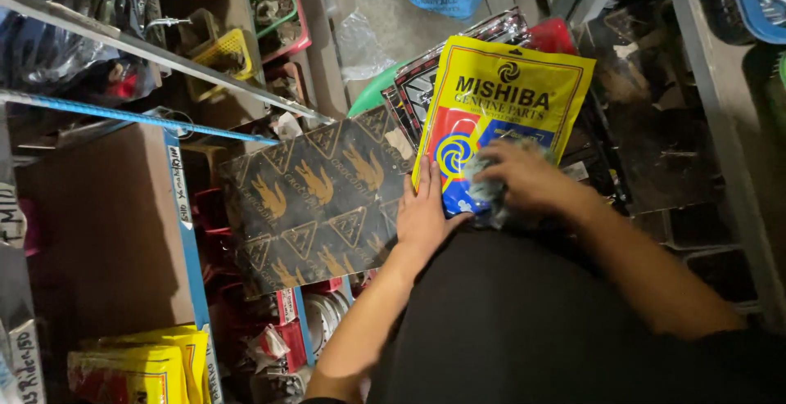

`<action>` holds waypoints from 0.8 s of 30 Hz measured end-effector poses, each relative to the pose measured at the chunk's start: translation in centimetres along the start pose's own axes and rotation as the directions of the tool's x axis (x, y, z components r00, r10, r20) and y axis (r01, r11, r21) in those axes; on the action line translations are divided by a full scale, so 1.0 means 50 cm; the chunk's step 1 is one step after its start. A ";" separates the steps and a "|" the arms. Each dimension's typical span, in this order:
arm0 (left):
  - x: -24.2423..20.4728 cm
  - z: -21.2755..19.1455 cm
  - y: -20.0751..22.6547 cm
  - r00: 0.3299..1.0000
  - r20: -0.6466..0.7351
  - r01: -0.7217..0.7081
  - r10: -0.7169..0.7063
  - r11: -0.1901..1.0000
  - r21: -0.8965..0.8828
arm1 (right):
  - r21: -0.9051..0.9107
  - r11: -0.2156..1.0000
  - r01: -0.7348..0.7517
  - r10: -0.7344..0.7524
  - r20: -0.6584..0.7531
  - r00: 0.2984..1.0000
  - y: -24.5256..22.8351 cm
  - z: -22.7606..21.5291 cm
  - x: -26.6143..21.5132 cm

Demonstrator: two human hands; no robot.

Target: The person wipes the surface of a yellow and blue packaged item with a cloth, then places it on a shelf. They proceed to wipe a black packaged item with the same cloth.

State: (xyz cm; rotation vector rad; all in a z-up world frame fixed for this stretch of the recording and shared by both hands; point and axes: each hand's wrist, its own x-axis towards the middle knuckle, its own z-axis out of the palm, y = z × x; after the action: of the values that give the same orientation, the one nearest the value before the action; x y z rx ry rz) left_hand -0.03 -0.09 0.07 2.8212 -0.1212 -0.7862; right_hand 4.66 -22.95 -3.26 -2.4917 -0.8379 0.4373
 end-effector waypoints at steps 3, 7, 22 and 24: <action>-0.005 -0.002 0.002 1.000 -0.010 0.006 -0.006 1.000 -0.007 | -0.138 0.967 -0.216 0.175 -0.258 0.950 0.080 0.034 0.024; 0.003 0.012 -0.007 1.000 -0.018 0.003 -0.004 1.000 -0.021 | -0.258 0.927 -0.273 0.086 -0.561 0.823 0.101 0.083 0.049; -0.007 -0.006 -0.003 1.000 0.002 0.010 -0.010 1.000 -0.029 | -0.428 0.899 -0.087 -0.212 -0.600 0.772 0.072 0.012 0.162; -0.011 -0.011 0.000 0.999 -0.032 -0.012 0.011 1.000 -0.029 | -0.308 0.938 -0.159 -0.054 -0.582 0.811 0.087 0.009 0.175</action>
State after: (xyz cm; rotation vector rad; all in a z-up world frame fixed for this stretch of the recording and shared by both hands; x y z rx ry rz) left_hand -0.23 0.10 0.82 2.8018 -0.1201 -0.7344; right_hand 13.23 -20.30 -7.20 -2.7216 -0.6197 -0.5028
